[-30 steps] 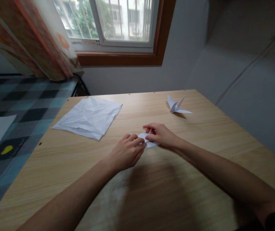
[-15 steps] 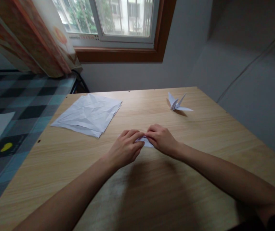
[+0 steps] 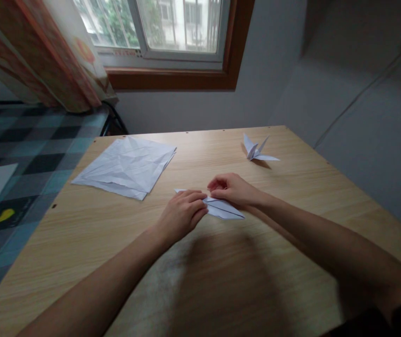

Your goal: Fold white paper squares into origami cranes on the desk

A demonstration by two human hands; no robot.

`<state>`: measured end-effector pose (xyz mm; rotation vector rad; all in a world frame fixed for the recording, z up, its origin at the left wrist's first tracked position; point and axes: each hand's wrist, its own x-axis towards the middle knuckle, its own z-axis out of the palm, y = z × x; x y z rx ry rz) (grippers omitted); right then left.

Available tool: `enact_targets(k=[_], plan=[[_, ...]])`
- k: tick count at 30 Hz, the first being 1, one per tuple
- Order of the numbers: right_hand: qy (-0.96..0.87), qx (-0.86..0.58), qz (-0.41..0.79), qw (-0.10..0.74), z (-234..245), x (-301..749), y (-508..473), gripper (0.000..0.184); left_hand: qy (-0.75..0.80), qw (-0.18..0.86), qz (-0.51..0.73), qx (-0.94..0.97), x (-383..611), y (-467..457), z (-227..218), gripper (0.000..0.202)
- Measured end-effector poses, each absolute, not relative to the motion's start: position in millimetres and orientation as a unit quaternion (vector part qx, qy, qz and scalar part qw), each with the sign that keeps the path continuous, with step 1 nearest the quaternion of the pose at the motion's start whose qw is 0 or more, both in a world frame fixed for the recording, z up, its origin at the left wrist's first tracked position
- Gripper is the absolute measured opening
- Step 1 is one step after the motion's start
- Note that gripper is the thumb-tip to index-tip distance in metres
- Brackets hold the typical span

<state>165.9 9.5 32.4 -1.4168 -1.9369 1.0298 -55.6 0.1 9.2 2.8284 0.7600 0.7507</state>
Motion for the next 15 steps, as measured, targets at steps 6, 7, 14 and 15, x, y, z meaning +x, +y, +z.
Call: enact_targets(k=[6,7,14,15], plan=[[-0.653,-0.516,0.504,0.229,31,150,20,0.03,0.277,0.013,0.253,0.927,-56,-3,15,0.016],[-0.654,-0.51,0.512,0.222,32,148,19,0.028,0.283,0.01,0.257,0.924,-56,-4,15,0.014],[-0.554,-0.43,0.606,0.377,29,144,9,0.025,0.424,0.151,0.483,0.751,-51,1,13,0.047],[-0.537,-0.417,0.61,0.408,28,142,7,0.026,0.437,0.209,0.513,0.708,-48,1,13,0.054]])
